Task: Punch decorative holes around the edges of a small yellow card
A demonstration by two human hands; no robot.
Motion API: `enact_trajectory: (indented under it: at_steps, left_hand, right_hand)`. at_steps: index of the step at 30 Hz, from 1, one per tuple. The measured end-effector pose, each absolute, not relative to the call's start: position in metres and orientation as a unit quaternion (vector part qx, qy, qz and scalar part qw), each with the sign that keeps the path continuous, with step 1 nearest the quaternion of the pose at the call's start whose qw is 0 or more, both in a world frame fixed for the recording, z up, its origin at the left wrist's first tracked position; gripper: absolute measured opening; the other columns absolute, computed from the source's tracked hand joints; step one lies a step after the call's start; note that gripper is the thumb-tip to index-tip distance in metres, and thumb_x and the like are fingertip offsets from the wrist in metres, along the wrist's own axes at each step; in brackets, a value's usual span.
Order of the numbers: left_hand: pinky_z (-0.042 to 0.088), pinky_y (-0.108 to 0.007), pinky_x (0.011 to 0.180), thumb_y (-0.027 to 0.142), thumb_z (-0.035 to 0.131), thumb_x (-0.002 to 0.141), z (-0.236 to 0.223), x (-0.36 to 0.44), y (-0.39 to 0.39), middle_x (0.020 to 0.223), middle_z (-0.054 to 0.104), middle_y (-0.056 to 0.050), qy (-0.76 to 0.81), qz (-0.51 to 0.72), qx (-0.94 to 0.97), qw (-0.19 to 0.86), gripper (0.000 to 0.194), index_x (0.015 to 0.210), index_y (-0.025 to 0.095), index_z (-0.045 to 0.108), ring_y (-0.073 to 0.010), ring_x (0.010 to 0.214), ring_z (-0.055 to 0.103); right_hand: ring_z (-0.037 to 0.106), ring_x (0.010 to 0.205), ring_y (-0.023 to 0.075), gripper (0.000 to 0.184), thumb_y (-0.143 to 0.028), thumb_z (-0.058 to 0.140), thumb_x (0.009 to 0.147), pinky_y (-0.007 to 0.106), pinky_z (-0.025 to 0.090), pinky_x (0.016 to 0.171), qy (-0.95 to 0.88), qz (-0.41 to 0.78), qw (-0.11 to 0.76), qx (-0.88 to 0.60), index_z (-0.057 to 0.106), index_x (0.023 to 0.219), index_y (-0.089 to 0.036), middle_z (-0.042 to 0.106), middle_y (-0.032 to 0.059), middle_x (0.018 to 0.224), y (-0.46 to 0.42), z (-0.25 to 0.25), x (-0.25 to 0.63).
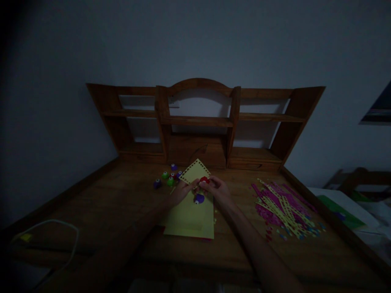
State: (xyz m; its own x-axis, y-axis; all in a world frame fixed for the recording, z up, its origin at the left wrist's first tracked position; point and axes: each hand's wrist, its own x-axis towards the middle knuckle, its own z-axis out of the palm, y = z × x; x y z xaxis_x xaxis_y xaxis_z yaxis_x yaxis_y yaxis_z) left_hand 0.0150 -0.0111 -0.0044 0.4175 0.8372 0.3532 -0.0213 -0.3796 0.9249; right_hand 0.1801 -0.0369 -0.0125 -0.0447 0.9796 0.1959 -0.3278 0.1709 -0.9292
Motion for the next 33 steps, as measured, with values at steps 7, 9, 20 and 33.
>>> enact_trajectory:
  at_steps: [7, 9, 20, 33]
  left_hand:
    - [0.046, -0.028, 0.064, 0.048, 0.053, 0.085, -0.002, 0.016, -0.011, 0.081, 0.064, -0.004, 0.283, 0.449, 0.697, 0.482, 0.037, 0.099, 0.015, 0.063, -0.0158, 0.067, 0.056]
    - [0.046, -0.028, 0.064, 0.048, 0.052, 0.086, -0.005, 0.016, -0.009, 0.080, 0.064, -0.004, 0.281, 0.443, 0.695, 0.491, 0.037, 0.097, 0.015, 0.063, -0.0156, 0.066, 0.055]
    - [0.045, -0.027, 0.059, 0.048, 0.053, 0.085, -0.012, 0.017, -0.007, 0.083, 0.064, -0.005, 0.278, 0.431, 0.697, 0.500, 0.040, 0.107, 0.015, 0.060, -0.0158, 0.065, 0.056]
    - [0.044, -0.034, 0.097, 0.040, 0.057, 0.085, 0.002, 0.015, -0.013, 0.119, 0.063, -0.009, 0.279, 0.484, 0.692, 0.457, 0.035, 0.110, 0.015, 0.062, -0.0216, 0.108, 0.058]
  right_hand:
    - [0.058, 0.057, 0.0139, 0.025, -0.034, 0.079, 0.068, 0.025, 0.044, 0.052, -0.472, 0.554, 0.593, -0.344, 0.067, 0.084, -0.020, 0.066, 0.0006, 0.073, -0.040, -0.013, 0.179]
    - [0.062, 0.062, 0.0174, 0.027, -0.035, 0.079, 0.067, 0.028, 0.047, 0.057, -0.463, 0.560, 0.595, -0.343, 0.067, 0.086, -0.020, 0.068, 0.0027, 0.078, -0.040, -0.014, 0.178]
    - [0.065, 0.067, 0.0197, 0.022, -0.031, 0.078, 0.069, 0.030, 0.050, 0.062, -0.434, 0.573, 0.608, -0.337, 0.068, 0.082, -0.017, 0.071, 0.0060, 0.082, -0.040, -0.017, 0.175]
    - [0.064, 0.075, 0.0192, 0.021, -0.030, 0.079, 0.069, 0.031, 0.050, 0.068, -0.457, 0.534, 0.621, -0.348, 0.069, 0.083, -0.019, 0.069, 0.0053, 0.086, -0.039, -0.017, 0.173]
